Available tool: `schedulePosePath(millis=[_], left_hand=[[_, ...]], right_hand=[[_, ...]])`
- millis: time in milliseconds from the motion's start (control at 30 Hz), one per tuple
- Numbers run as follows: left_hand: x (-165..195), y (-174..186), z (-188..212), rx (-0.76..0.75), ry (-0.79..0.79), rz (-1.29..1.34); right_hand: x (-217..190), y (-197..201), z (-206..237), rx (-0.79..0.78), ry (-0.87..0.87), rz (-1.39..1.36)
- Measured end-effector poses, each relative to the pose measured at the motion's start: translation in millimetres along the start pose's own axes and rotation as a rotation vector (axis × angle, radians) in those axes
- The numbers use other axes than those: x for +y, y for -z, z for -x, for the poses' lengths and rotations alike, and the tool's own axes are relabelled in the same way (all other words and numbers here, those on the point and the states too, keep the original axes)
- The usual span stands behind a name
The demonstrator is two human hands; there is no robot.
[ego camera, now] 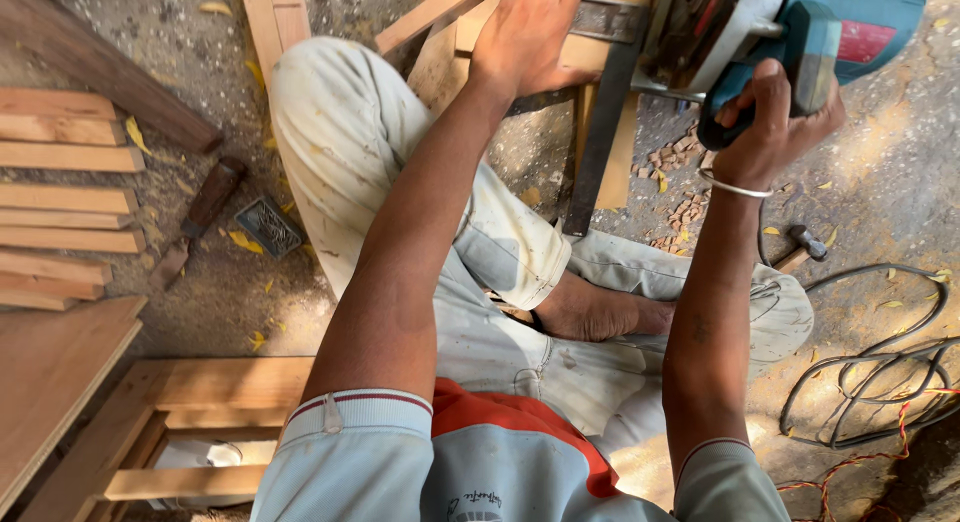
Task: The person sits on the floor and assembles a wooden frame by hammering nails into wooden slats. They then use a circular saw to cut additional wooden pieces to size, stacking them as they work.
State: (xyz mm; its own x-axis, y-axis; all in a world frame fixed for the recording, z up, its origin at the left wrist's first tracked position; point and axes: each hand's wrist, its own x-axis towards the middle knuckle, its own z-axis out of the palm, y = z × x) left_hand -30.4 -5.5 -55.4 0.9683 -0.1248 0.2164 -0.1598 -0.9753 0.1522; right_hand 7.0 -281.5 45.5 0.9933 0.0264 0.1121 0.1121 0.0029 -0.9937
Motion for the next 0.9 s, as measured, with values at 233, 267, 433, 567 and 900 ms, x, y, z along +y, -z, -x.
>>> schedulePosePath(millis=[233, 267, 433, 567, 900], left_hand=[[7.3, 31.3, -12.5, -0.105, 0.036, 0.133], [8.8, 32.9, -14.4, -0.086, 0.029, 0.131], [17.5, 34.7, -20.0, 0.016, -0.014, 0.075], [27.0, 34.8, -21.7, -0.116, -0.03, 0.034], [38.9, 31.3, -23.9, -0.13, -0.02, -0.054]], right_hand=[[-32.7, 41.5, -13.5, 0.153, -0.169, -0.286], [-32.6, 54.5, -14.2, 0.171, -0.224, -0.415], [1.4, 146.0, -15.3, 0.269, -0.434, -1.137], [53.6, 222.0, -5.8, 0.382, -0.314, -1.288], [78.0, 281.6, -12.5, 0.776, -0.35, -1.353]])
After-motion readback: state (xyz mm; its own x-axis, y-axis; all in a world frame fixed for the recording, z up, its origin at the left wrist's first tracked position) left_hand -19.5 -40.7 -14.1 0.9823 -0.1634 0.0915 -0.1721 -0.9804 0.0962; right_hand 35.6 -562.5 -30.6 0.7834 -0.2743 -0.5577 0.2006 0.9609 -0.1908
